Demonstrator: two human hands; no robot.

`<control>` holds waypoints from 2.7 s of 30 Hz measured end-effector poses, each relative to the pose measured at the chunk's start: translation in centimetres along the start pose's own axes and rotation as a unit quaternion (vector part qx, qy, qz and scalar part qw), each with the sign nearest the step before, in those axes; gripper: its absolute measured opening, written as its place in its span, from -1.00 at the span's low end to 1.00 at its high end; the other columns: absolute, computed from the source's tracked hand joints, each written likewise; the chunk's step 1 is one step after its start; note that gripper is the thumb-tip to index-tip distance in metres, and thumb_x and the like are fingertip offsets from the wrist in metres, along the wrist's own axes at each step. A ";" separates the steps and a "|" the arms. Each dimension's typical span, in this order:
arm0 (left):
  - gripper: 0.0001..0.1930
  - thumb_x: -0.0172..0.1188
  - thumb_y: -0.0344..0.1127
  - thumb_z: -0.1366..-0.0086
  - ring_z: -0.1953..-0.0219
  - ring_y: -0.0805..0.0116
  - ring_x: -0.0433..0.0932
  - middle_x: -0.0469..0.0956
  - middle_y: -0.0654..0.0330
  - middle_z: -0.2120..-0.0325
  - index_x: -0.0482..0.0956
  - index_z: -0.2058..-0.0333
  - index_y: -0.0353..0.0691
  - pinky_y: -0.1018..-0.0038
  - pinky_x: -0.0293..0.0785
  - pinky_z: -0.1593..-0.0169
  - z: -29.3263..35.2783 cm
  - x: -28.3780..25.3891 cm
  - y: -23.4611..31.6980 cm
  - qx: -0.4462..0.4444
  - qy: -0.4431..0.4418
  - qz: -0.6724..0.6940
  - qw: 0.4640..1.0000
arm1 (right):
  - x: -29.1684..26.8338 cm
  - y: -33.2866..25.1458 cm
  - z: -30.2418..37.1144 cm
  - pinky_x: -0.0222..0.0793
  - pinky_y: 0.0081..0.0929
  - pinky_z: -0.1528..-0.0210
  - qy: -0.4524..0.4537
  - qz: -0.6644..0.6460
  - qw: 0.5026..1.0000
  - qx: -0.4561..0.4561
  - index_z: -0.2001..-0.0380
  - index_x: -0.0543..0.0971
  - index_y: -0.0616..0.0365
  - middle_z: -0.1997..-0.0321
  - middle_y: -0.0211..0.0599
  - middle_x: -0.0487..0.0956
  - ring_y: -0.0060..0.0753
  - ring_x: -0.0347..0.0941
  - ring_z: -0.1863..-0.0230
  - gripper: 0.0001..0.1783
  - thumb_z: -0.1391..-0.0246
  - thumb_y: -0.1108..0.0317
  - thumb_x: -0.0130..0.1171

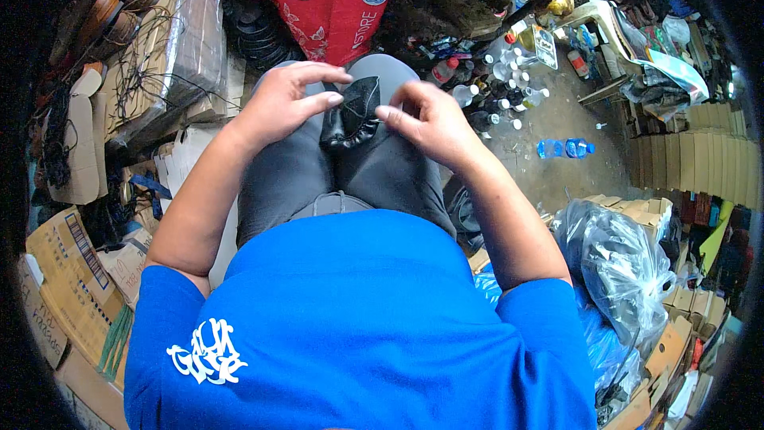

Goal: Hand-stitching a black leather shoe upper using a needle and thread.

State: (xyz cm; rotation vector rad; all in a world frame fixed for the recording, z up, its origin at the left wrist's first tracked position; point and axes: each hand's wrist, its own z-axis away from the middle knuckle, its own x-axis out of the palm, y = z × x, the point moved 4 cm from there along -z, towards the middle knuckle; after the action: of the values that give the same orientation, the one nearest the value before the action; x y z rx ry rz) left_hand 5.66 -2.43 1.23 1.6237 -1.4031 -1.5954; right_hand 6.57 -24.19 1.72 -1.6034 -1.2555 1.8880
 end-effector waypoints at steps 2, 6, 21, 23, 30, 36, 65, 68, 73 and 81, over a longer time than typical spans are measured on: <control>-0.65 0.31 -0.24 -0.02 0.19 0.21 0.58 0.61 0.05 0.29 0.60 0.19 -0.22 0.41 0.46 0.07 -1.1 1.6 -0.1 -0.023 -0.018 0.048 0.998 | 1.1 1.3 0.7 0.24 -0.53 0.48 -0.181 -0.052 0.976 0.112 0.48 0.51 0.21 0.62 -0.44 0.35 -0.66 0.22 0.52 -0.71 0.01 0.18 0.26; -0.70 0.31 -0.38 -0.02 0.18 0.33 0.53 0.57 0.12 0.28 0.54 0.23 -0.29 0.45 0.41 0.05 -2.6 3.7 0.2 -0.020 -0.083 -0.013 0.996 | 0.4 0.1 0.9 0.16 -0.49 0.53 -0.215 -0.043 0.973 0.078 0.62 0.40 0.25 0.69 -0.49 0.26 -0.69 0.16 0.55 -0.69 -0.05 0.27 0.17; -0.73 0.28 -0.40 -0.04 0.19 0.44 0.54 0.61 0.19 0.30 0.62 0.22 -0.27 0.48 0.42 0.01 -4.1 3.8 -1.4 -0.105 -0.237 0.142 0.955 | -1.6 -1.7 1.5 0.42 -0.44 0.31 -0.118 0.104 0.986 -0.059 0.27 0.65 0.00 0.43 -0.25 0.49 -0.30 0.50 0.38 -0.78 0.06 0.42 0.24; -0.73 0.27 -0.39 -0.06 0.18 0.43 0.54 0.61 0.19 0.28 0.62 0.21 -0.26 0.48 0.42 0.01 -4.1 3.7 -1.4 -0.091 -0.243 0.132 0.957 | -1.3 -1.7 1.2 0.43 -0.40 0.31 -0.122 0.117 0.984 -0.048 0.28 0.65 -0.01 0.42 -0.24 0.50 -0.24 0.51 0.36 -0.78 0.07 0.43 0.23; -0.70 0.26 -0.38 -0.07 0.12 0.37 0.46 0.52 0.19 0.27 0.62 0.16 -0.20 0.44 0.32 -0.04 -3.9 3.5 -1.2 -0.104 -0.280 0.126 0.946 | -0.7 -2.3 1.0 0.44 -0.38 0.29 -0.124 0.125 0.983 -0.046 0.31 0.65 0.03 0.42 -0.21 0.50 -0.19 0.52 0.36 -0.81 0.07 0.43 0.21; -0.70 0.26 -0.38 -0.08 0.13 0.37 0.45 0.50 0.19 0.29 0.62 0.15 -0.19 0.45 0.32 -0.03 -3.7 3.4 -1.2 -0.102 -0.276 0.128 0.947 | -0.4 -1.8 0.8 0.44 -0.39 0.31 -0.112 0.093 0.988 -0.043 0.32 0.65 0.05 0.43 -0.21 0.50 -0.19 0.52 0.37 -0.82 0.09 0.43 0.22; -0.63 0.18 -0.42 -0.07 0.11 0.44 0.49 0.59 0.19 0.20 0.58 0.08 -0.25 0.47 0.32 -0.08 -3.4 3.5 -1.7 -0.107 -0.303 0.208 0.924 | -0.6 -2.4 0.3 0.44 -0.36 0.34 -0.137 0.120 0.980 -0.074 0.36 0.65 0.01 0.45 -0.23 0.50 -0.19 0.52 0.37 -0.81 0.16 0.43 0.27; -0.62 0.15 -0.45 -0.05 0.10 0.44 0.49 0.59 0.18 0.19 0.58 0.08 -0.25 0.48 0.31 -0.09 -3.3 3.4 -1.7 -0.111 -0.315 0.208 0.919 | -0.1 -3.0 0.9 0.43 -0.34 0.35 -0.123 0.157 0.977 -0.077 0.38 0.64 0.01 0.47 -0.24 0.50 -0.18 0.51 0.39 -0.83 0.16 0.41 0.27; -0.61 0.14 -0.47 -0.04 0.09 0.45 0.49 0.59 0.19 0.18 0.58 0.08 -0.24 0.49 0.30 -0.10 -3.3 3.4 -1.8 -0.112 -0.333 0.211 0.912 | 0.0 -2.9 1.2 0.40 -0.27 0.36 -0.087 0.171 0.973 -0.125 0.42 0.62 0.01 0.48 -0.24 0.50 -0.14 0.49 0.43 -0.87 0.15 0.39 0.26; -0.63 0.20 -0.43 -0.09 0.11 0.49 0.50 0.59 0.21 0.17 0.56 0.06 -0.27 0.52 0.34 -0.07 -3.3 3.7 -1.6 -0.118 -0.316 0.192 0.922 | -0.3 -2.1 0.0 0.41 -0.37 0.34 -0.131 0.132 0.977 -0.103 0.38 0.63 0.03 0.45 -0.26 0.49 -0.23 0.49 0.38 -0.86 0.10 0.45 0.24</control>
State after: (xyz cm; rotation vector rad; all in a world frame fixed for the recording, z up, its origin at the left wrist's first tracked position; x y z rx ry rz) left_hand 8.56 -6.10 -1.05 0.6482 -1.6156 -2.0252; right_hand 6.07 -23.28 3.63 -1.7410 -1.4462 2.2576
